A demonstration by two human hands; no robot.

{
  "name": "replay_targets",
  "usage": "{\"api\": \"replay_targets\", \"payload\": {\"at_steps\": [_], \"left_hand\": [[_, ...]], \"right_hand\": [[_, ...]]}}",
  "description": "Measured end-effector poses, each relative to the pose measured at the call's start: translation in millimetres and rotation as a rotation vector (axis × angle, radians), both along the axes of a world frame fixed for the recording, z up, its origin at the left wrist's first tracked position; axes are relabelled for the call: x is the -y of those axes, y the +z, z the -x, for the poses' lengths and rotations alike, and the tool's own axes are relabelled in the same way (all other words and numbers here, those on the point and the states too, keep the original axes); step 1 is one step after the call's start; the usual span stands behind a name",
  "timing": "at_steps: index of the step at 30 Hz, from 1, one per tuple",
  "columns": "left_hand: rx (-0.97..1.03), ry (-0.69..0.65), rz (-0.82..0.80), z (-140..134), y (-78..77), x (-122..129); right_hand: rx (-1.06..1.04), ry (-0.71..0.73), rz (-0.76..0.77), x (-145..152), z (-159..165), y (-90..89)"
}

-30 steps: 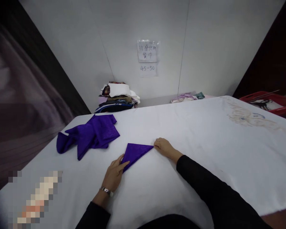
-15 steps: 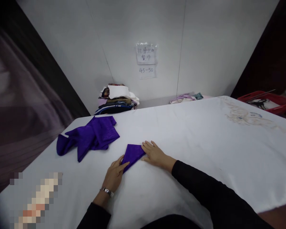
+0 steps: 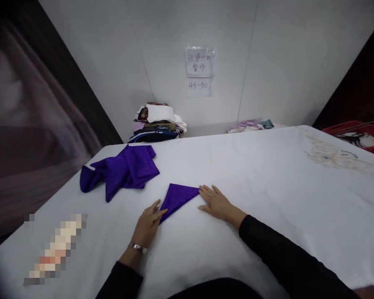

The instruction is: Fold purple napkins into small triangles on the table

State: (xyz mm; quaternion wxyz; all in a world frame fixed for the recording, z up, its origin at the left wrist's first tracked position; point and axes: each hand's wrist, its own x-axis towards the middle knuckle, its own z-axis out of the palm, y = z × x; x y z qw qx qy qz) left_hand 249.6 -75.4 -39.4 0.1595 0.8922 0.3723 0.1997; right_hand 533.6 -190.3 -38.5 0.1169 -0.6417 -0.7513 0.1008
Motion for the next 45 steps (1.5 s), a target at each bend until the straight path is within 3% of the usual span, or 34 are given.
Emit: {"api": "replay_targets", "payload": {"at_steps": [7, 10, 14, 17, 22, 27, 33, 38, 42, 45], "left_hand": [[-0.024, 0.089, -0.001, 16, 0.2, 8], [-0.067, 0.132, 0.016, 13, 7.7, 10], [-0.067, 0.116, -0.06, -16, 27.5, 13], [-0.054, -0.052, -0.155, -49, 35.3, 14], [-0.208, -0.27, -0.151, -81, 17.0, 12], [-0.308, -0.283, -0.143, -76, -3.2, 10], [-0.334, -0.269, -0.165, -74, -3.7, 9], [-0.353, -0.291, -0.189, -75, -2.2, 9], [-0.39, -0.282, -0.219, -75, -2.9, 9], [-0.399, -0.292, -0.237, -75, -5.7, 8]], "right_hand": [[-0.011, -0.028, -0.015, -2, 1, -0.5], [-0.011, -0.029, -0.014, -2, 2, -0.1], [-0.012, -0.028, 0.006, -2, 3, 1.0], [-0.009, -0.033, 0.007, -2, 3, 1.9], [-0.014, -0.043, 0.01, -2, 4, 2.7], [-0.034, -0.046, 0.042, -2, 4, 5.7], [-0.032, -0.079, 0.063, -11, 14, 20.1], [-0.038, 0.034, -0.042, -40, 60, 31.7], [-0.099, 0.061, -0.04, -61, 88, 29.5], [-0.154, 0.019, -0.018, -64, 89, 21.9]]}}
